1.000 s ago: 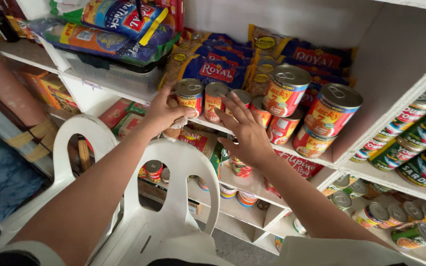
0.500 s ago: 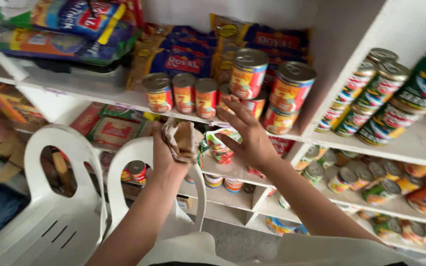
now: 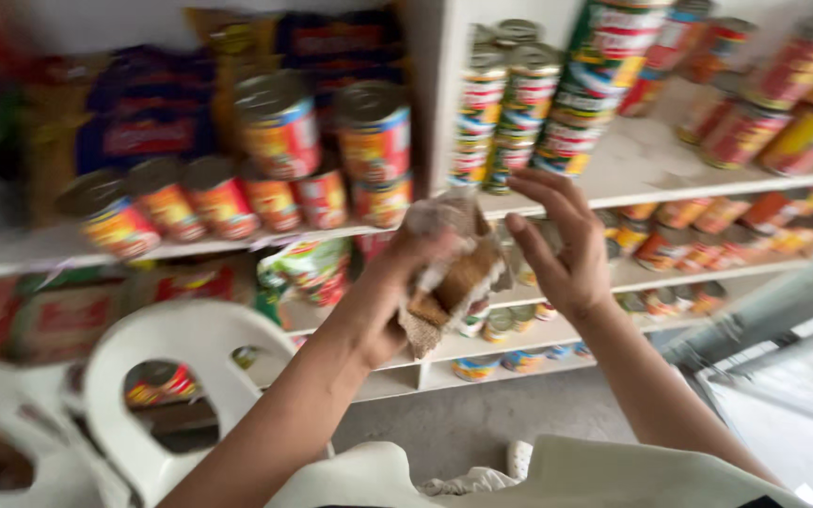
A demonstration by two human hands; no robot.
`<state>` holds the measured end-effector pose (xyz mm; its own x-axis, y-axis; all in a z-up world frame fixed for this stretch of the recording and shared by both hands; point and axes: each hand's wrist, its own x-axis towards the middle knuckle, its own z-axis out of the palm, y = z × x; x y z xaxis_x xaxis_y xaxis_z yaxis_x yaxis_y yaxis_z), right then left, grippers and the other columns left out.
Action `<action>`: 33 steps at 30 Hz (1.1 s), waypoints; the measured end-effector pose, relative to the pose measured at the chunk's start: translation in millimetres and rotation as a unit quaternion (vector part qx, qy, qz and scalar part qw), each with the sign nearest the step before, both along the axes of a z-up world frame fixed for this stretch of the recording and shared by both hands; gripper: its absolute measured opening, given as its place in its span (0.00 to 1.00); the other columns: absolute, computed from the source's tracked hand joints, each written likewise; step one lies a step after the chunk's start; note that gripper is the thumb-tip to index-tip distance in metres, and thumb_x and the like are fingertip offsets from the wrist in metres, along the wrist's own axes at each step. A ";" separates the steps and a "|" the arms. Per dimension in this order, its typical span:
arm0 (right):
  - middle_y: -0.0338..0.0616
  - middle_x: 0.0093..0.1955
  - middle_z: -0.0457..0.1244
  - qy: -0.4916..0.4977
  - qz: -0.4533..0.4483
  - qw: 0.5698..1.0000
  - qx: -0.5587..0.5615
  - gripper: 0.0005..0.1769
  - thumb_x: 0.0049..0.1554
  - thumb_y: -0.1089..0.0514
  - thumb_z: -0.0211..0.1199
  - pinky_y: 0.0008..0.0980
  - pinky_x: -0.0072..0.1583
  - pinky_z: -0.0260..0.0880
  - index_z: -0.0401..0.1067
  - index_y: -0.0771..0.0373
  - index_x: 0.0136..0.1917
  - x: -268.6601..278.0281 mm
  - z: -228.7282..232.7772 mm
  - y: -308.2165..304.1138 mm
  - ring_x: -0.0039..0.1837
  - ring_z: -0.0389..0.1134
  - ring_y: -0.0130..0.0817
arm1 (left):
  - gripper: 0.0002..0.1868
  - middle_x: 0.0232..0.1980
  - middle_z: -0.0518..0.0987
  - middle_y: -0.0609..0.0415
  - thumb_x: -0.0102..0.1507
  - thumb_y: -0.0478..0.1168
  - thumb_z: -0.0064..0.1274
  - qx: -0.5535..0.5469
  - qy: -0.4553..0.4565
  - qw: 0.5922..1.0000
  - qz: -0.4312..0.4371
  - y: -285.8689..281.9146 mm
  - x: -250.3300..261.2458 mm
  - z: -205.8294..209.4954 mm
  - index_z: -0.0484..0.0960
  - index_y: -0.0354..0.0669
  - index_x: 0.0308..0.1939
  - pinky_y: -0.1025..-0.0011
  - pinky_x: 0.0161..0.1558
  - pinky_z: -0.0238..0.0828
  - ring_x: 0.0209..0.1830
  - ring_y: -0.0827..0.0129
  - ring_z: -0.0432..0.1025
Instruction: The person wipes multiple canned goods on a store shelf using a cloth. They pick up each can, wipe its surface, and place it back on the shelf, repeating this process across different brands and sizes.
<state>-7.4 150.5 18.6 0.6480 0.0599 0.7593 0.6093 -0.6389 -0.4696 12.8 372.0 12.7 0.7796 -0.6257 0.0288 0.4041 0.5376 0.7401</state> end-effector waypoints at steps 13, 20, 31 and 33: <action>0.56 0.74 0.62 0.011 -0.182 0.979 -0.094 0.23 0.62 0.55 0.66 0.48 0.73 0.59 0.71 0.66 0.68 -24.3 5.7 -191.3 0.76 0.60 0.54 | 0.40 0.72 0.72 0.47 0.55 0.28 0.56 0.376 -0.717 0.554 0.193 -194.5 42.5 18.0 0.69 0.55 0.71 0.43 0.71 0.48 0.74 0.52 0.61; 0.59 0.78 0.56 0.027 -0.168 0.981 -0.092 0.28 0.63 0.54 0.65 0.49 0.76 0.56 0.67 0.67 0.73 -10.3 3.3 -257.4 0.80 0.55 0.58 | 0.31 0.70 0.73 0.51 0.55 0.30 0.56 0.396 -0.756 0.470 0.225 -262.8 68.3 20.9 0.80 0.56 0.63 0.43 0.75 0.45 0.76 0.53 0.60; 0.59 0.80 0.54 0.066 -0.091 0.993 -0.035 0.37 0.63 0.52 0.65 0.44 0.74 0.61 0.57 0.66 0.79 56.6 -10.4 -323.1 0.80 0.57 0.53 | 0.38 0.82 0.50 0.40 0.52 0.26 0.58 0.477 -0.679 0.469 0.304 -336.1 111.6 5.3 0.77 0.52 0.67 0.44 0.72 0.54 0.76 0.44 0.59; 0.59 0.79 0.55 0.092 -0.075 0.993 0.005 0.39 0.62 0.52 0.65 0.43 0.72 0.63 0.54 0.67 0.80 79.9 -22.2 -333.0 0.78 0.60 0.50 | 0.40 0.82 0.49 0.40 0.53 0.26 0.58 0.495 -0.658 0.477 0.308 -346.0 121.4 3.4 0.75 0.54 0.69 0.44 0.71 0.54 0.75 0.41 0.59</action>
